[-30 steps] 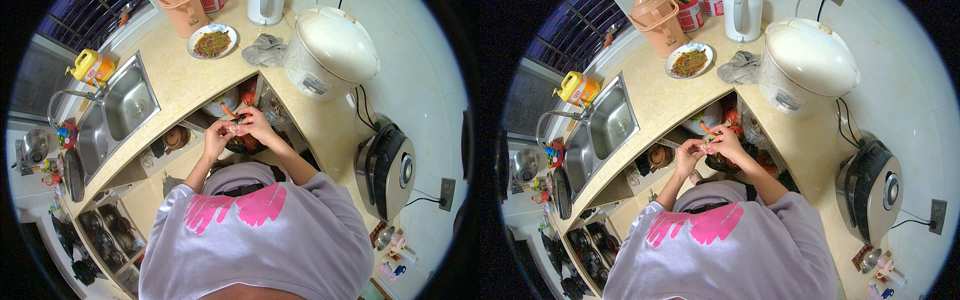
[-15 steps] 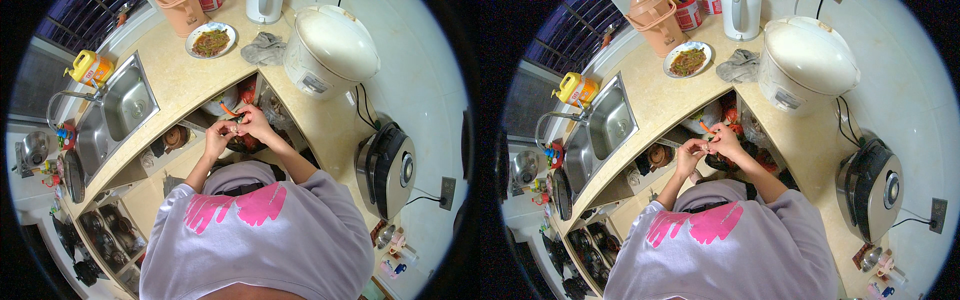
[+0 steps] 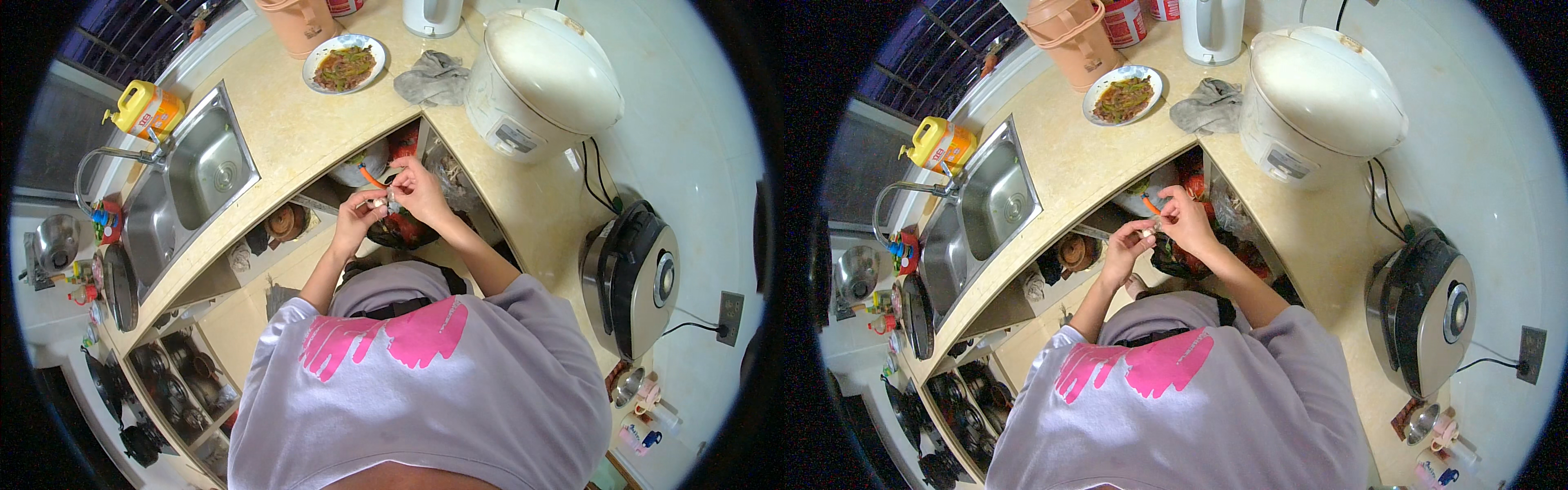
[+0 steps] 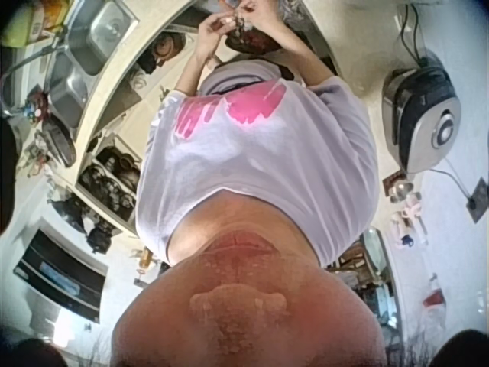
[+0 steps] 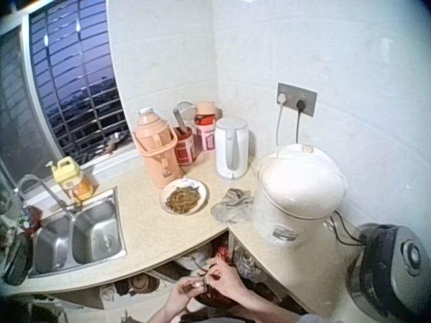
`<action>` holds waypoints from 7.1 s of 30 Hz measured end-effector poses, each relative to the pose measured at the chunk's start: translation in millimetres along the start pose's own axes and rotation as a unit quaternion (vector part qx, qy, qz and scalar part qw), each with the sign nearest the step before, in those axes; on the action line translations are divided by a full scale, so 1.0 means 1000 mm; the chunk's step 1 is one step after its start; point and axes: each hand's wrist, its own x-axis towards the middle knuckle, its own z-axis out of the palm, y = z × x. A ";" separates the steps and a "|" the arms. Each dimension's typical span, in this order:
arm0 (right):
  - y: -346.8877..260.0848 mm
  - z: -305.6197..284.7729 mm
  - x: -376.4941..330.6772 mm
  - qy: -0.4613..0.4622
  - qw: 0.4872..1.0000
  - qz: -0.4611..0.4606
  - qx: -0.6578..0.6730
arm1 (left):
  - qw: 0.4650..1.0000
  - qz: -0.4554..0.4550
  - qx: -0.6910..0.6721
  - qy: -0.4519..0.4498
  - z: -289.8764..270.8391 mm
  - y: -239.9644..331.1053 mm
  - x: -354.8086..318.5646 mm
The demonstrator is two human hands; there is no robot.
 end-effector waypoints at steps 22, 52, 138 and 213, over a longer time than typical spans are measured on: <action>-0.028 -0.004 -0.006 -0.072 0.990 -0.066 -0.101 | 1.000 0.018 -0.005 0.010 0.000 0.014 0.004; -0.010 0.008 -0.005 -0.014 0.998 -0.027 -0.048 | 0.992 0.057 0.113 -0.008 0.010 0.013 0.008; -0.001 0.009 -0.004 -0.027 0.996 -0.061 -0.064 | 0.990 0.036 0.133 0.017 -0.002 0.018 0.013; -0.046 0.456 0.190 -0.295 0.856 0.345 0.246 | 0.913 -0.008 -0.216 0.346 -0.449 0.086 -0.229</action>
